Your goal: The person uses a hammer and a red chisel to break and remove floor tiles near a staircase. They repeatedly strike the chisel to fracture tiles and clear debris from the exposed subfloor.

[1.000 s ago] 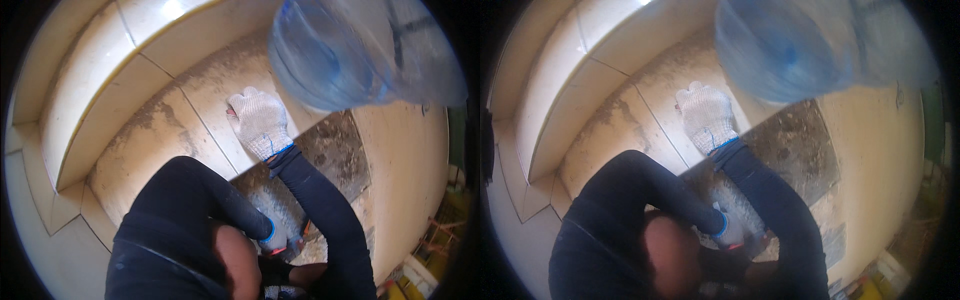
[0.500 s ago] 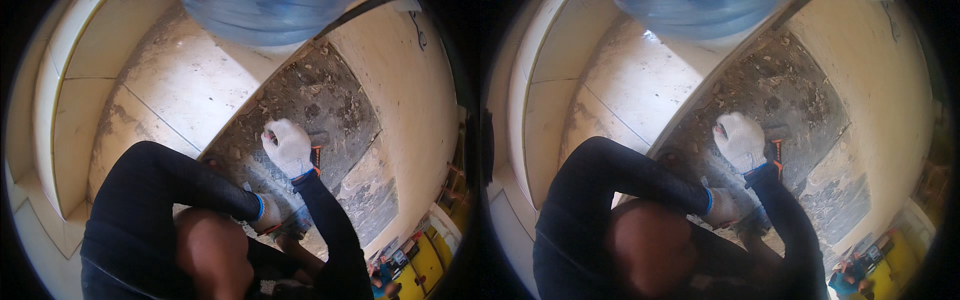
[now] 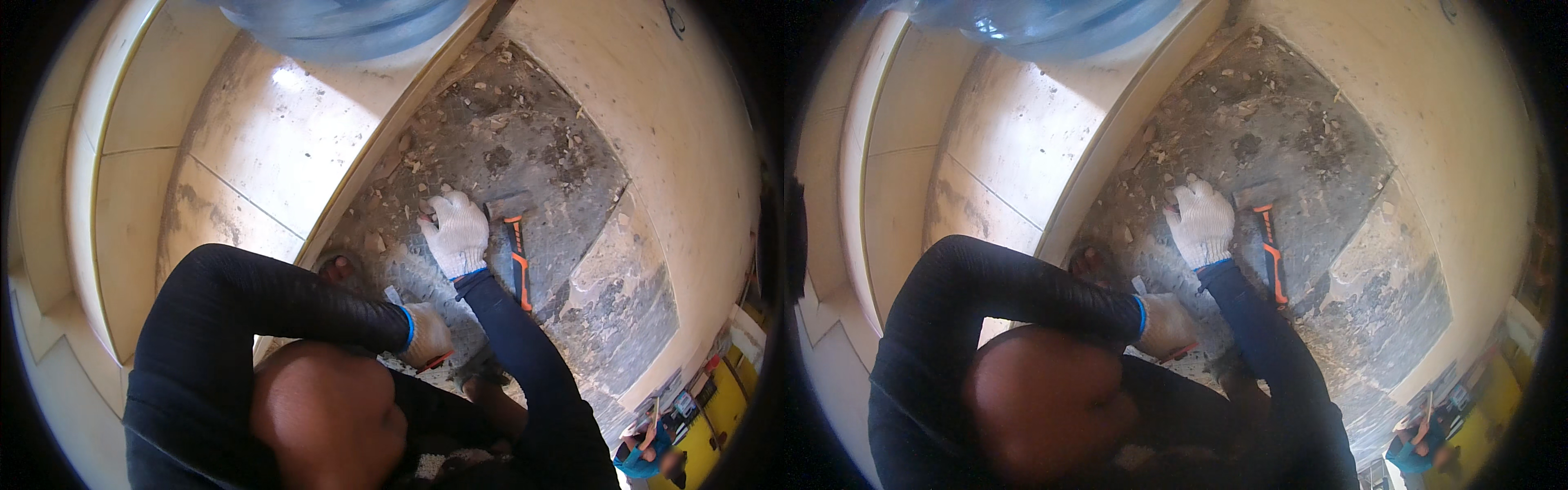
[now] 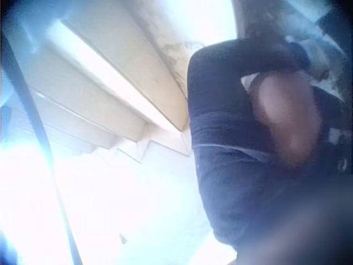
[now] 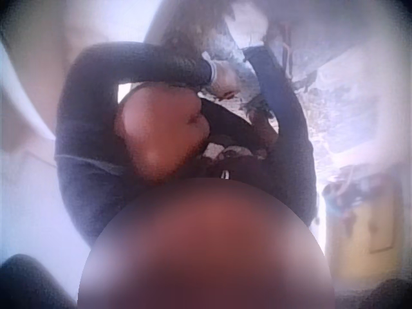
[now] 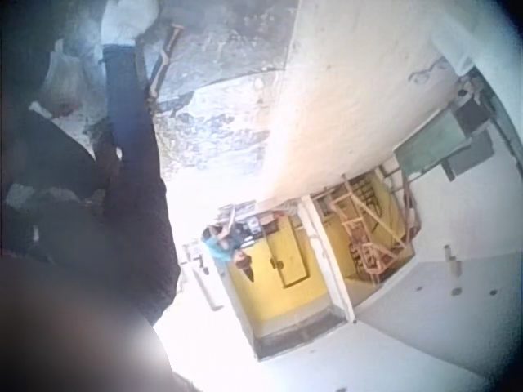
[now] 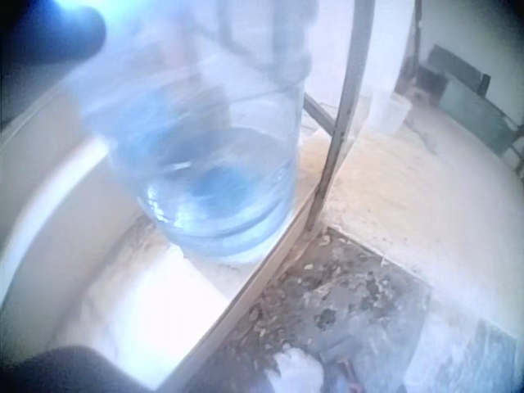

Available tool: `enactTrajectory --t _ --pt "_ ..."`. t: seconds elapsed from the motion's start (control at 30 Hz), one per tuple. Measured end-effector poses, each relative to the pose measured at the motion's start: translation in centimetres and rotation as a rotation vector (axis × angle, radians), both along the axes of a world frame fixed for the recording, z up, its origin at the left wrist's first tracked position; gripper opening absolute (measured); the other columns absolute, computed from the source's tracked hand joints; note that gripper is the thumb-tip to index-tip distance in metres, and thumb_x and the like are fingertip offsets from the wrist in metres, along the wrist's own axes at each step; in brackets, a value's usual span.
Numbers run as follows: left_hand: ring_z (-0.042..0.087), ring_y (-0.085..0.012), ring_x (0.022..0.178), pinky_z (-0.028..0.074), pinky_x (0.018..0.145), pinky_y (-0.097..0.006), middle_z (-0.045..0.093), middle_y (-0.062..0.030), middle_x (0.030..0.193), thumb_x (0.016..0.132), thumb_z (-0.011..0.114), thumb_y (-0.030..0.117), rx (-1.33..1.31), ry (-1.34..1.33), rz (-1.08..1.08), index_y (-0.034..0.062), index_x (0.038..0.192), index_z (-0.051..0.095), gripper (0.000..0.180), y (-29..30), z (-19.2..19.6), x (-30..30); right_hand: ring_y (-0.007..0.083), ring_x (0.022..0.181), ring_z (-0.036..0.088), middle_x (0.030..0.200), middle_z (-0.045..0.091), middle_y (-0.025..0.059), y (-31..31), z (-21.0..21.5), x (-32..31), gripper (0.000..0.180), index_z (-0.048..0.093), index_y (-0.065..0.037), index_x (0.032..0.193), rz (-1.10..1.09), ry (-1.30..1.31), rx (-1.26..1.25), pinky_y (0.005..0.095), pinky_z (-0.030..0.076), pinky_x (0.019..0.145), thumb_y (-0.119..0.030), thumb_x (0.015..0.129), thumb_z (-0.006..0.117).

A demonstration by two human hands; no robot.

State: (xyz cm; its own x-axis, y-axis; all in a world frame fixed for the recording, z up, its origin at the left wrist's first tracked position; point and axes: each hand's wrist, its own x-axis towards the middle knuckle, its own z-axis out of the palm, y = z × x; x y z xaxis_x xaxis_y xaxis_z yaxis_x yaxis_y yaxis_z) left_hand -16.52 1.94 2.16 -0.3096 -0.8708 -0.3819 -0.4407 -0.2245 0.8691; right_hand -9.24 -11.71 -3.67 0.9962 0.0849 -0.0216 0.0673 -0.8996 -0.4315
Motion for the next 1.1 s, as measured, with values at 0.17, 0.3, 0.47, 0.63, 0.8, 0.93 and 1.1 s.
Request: enactTrajectory --t 0.17,0.3,0.47,0.63,0.8,0.93,1.1 --pt "0.078 -0.0342 0.099 0.060 0.083 -0.049 0.081 -0.0099 0.102 0.083 0.081 0.031 -0.060 -0.064 -0.054 0.0177 0.101 0.082 0.022 -0.1 0.1 -0.5 0.0363 0.086 0.073 0.096 0.072 0.0108 1.2 -0.2 -0.8 0.022 0.080 -0.015 0.099 0.115 0.058 0.072 0.0507 0.059 0.075 -0.030 0.084 0.084" --pt "0.077 -0.0379 0.098 0.059 0.083 -0.051 0.080 -0.0119 0.101 0.084 0.081 0.031 -0.089 0.032 0.028 0.0163 0.098 0.081 0.020 0.1 -1.0 -1.4 0.0351 0.090 0.074 0.099 0.071 0.0123 3.7 0.5 -1.9 0.029 0.079 -0.013 0.101 0.345 0.045 0.230 0.0489 0.060 0.077 -0.038 0.087 0.083" --pt "0.076 -0.0402 0.098 0.059 0.084 -0.052 0.079 -0.0154 0.102 0.085 0.081 0.029 -0.032 0.072 -0.018 0.0139 0.099 0.081 0.021 0.4 -1.3 -1.8 0.0341 0.092 0.075 0.103 0.071 0.0121 6.4 1.1 -2.3 0.034 0.079 -0.012 0.107 0.301 0.169 0.108 0.0485 0.062 0.078 -0.038 0.086 0.085" --pt "0.076 -0.0396 0.098 0.059 0.083 -0.052 0.079 -0.0164 0.101 0.085 0.081 0.028 0.007 0.103 -0.104 0.0119 0.099 0.081 0.022 0.1 -0.8 -1.4 0.0354 0.094 0.076 0.103 0.072 0.0159 7.7 1.0 -2.1 0.020 0.078 -0.010 0.105 0.319 0.208 0.027 0.0494 0.062 0.077 -0.026 0.095 0.072" --pt "0.077 -0.0389 0.096 0.059 0.081 -0.053 0.080 -0.0166 0.097 0.086 0.080 0.027 -0.036 0.052 -0.133 0.0123 0.098 0.082 0.020 0.3 -1.2 -1.6 0.0354 0.094 0.077 0.101 0.072 0.0159 8.3 0.5 -2.5 0.015 0.077 -0.011 0.100 0.388 0.184 0.072 0.0500 0.062 0.077 -0.020 0.096 0.066" --pt "0.078 -0.0384 0.096 0.061 0.082 -0.052 0.081 -0.0150 0.098 0.085 0.080 0.028 -0.067 0.027 -0.099 0.0140 0.101 0.083 0.021 0.2 -0.9 -1.8 0.0351 0.095 0.075 0.103 0.072 0.0138 7.2 1.0 -2.4 0.013 0.076 -0.012 0.103 0.456 0.211 0.143 0.0501 0.061 0.082 -0.019 0.094 0.069" --pt "0.079 -0.0356 0.097 0.062 0.082 -0.051 0.082 -0.0099 0.099 0.083 0.082 0.032 0.015 -0.032 -0.180 0.0180 0.100 0.083 0.022 -1.1 1.2 0.6 0.0359 0.095 0.071 0.100 0.071 0.0126 -3.0 4.8 -0.9 0.016 0.071 -0.011 0.097 0.342 0.002 0.240 0.0499 0.058 0.083 -0.019 0.088 0.080"
